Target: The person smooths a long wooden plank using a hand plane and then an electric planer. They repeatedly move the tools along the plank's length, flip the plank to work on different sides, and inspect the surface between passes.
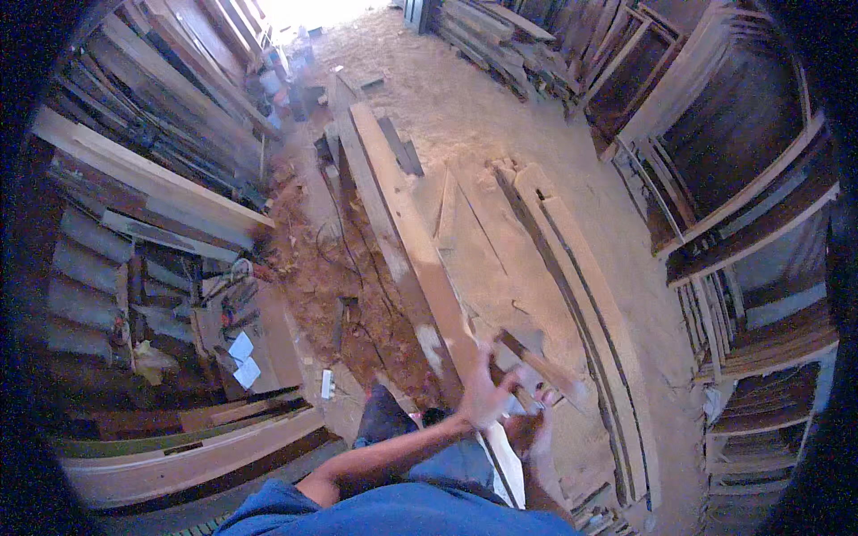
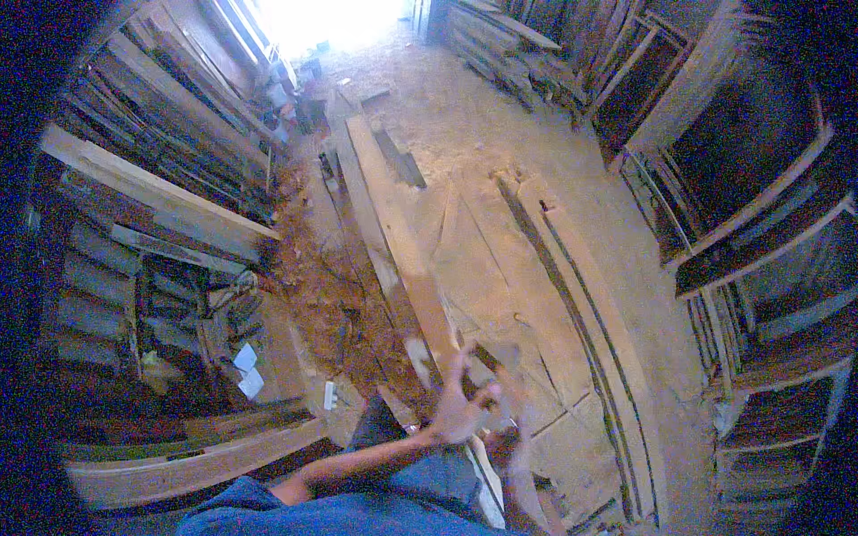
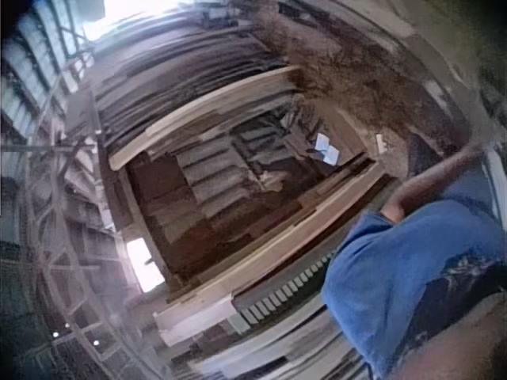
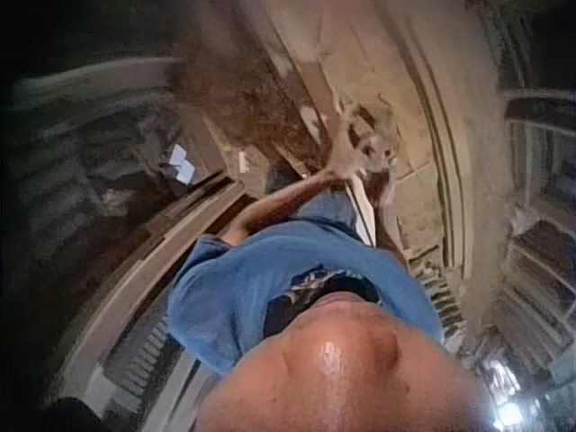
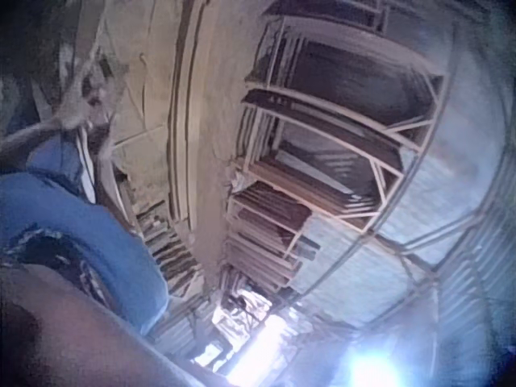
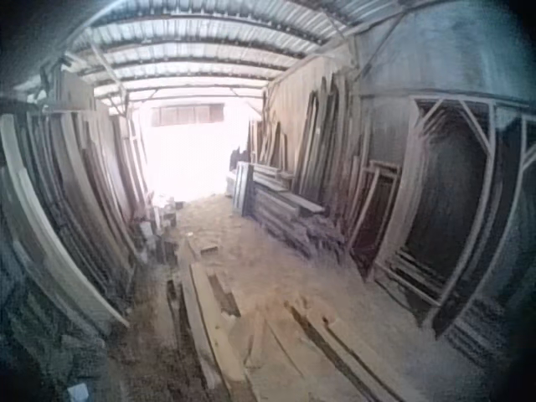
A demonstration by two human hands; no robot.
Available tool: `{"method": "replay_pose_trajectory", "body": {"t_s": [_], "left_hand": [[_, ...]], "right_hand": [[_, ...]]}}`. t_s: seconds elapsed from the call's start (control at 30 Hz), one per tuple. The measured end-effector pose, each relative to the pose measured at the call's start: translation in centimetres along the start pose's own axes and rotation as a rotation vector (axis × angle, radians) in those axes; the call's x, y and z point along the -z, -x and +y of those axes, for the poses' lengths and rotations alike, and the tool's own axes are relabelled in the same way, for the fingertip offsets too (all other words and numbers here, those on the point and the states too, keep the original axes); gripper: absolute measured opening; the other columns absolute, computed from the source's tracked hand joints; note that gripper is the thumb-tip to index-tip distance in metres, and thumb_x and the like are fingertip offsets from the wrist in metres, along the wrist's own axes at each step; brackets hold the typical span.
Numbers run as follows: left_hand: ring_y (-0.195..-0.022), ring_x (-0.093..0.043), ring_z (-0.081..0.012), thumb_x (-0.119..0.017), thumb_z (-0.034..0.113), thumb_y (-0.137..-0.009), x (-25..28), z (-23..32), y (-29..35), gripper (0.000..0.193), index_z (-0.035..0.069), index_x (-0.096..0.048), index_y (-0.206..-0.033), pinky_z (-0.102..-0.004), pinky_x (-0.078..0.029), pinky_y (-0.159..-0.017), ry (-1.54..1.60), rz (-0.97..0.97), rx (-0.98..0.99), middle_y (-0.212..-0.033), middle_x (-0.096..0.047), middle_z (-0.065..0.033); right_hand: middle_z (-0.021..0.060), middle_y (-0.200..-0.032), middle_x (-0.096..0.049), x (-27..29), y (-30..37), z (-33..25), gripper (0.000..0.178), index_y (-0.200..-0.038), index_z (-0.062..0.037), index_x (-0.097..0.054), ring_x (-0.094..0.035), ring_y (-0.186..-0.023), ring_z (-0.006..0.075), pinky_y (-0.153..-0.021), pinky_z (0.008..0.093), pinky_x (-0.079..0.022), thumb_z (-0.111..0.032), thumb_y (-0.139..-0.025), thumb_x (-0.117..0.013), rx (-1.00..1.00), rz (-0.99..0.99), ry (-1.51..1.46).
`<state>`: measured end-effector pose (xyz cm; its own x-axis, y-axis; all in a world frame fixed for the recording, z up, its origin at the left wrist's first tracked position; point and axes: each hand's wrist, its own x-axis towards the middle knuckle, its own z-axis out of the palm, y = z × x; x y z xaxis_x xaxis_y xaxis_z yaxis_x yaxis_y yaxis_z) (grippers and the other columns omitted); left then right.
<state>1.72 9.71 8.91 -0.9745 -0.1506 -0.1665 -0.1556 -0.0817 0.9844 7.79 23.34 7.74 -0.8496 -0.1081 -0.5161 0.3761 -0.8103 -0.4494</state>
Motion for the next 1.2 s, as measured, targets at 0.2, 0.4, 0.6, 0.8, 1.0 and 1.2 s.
{"method": "replay_pose_trajectory", "body": {"t_s": [0.2, 0.4, 0.6, 0.8, 1.0, 1.2], "left_hand": [[-0.136, -0.055, -0.0294, -0.074, 0.016, -0.095, -3.9, -4.0, 2.7, 0.069, 0.010, -0.039, -0.154, -0.0400, -0.042, -0.115, -0.181, -0.395, 0.138, -0.141, -0.060, -0.0155], [-0.137, -0.044, -0.0444, -0.072, 0.041, -0.094, -2.2, -8.4, 2.0, 0.078, -0.004, -0.040, -0.149, -0.0514, -0.035, -0.115, -0.603, -0.266, -0.322, -0.141, -0.051, -0.0293], [-0.143, -0.023, -0.0507, -0.087, 0.054, -0.074, 2.0, -14.6, -2.5, 0.126, -0.001, -0.012, -0.159, -0.0667, -0.021, -0.115, -0.633, 0.372, 0.060, -0.152, -0.024, -0.0339], [-0.142, -0.026, -0.0525, -0.086, 0.045, -0.073, -0.1, -18.3, -4.4, 0.122, 0.004, -0.013, -0.162, -0.0742, -0.016, -0.113, -0.932, 0.462, 0.050, -0.150, -0.028, -0.0335], [-0.147, -0.019, -0.0561, -0.082, 0.041, -0.073, 1.2, -19.8, -7.7, 0.121, 0.008, -0.010, -0.165, -0.0708, -0.013, -0.118, -0.917, 0.373, 0.148, -0.155, -0.023, -0.0371], [-0.150, -0.011, -0.0580, -0.083, 0.042, -0.074, 3.0, -19.3, -13.4, 0.125, 0.009, -0.004, -0.166, -0.0673, -0.006, -0.122, -0.887, 0.374, 0.098, -0.159, -0.016, -0.0398]], "right_hand": [[0.0140, -0.132, -0.064, 6.4, -1.4, 0.0, 0.054, -0.144, -0.0101, -0.053, -0.063, -0.119, 0.0273, -0.099, 0.0441, -0.057, -0.044, -0.103, -0.063, -0.011, 0.018, -0.294], [0.0091, -0.094, -0.069, 7.7, 0.6, -1.9, 0.032, -0.131, -0.0098, -0.061, -0.059, -0.064, 0.0169, -0.057, 0.0361, -0.057, -0.018, -0.101, -0.068, -0.201, 0.280, -0.287], [0.0070, -0.104, -0.072, 10.4, 2.3, -4.2, 0.030, -0.129, -0.0090, -0.064, -0.062, -0.076, 0.0175, -0.073, 0.0361, -0.057, -0.022, -0.102, -0.068, 0.039, 0.342, -0.138], [0.0075, -0.109, -0.073, 14.4, 3.7, -4.7, 0.029, -0.127, -0.0101, -0.064, -0.064, -0.081, 0.0203, -0.081, 0.0390, -0.057, -0.021, -0.101, -0.069, 0.041, 0.349, -0.201], [0.0091, -0.124, -0.070, 15.6, 5.4, -4.4, 0.033, -0.129, -0.0101, -0.064, -0.068, -0.105, 0.0265, -0.093, 0.0461, -0.056, -0.021, -0.098, -0.071, 0.016, 0.181, -0.098], [0.0157, -0.133, -0.066, 17.1, 8.4, -4.4, 0.046, -0.137, -0.0089, -0.060, -0.064, -0.119, 0.0323, -0.099, 0.0473, -0.055, -0.029, -0.097, -0.071, 0.046, 0.111, 0.046]]}}
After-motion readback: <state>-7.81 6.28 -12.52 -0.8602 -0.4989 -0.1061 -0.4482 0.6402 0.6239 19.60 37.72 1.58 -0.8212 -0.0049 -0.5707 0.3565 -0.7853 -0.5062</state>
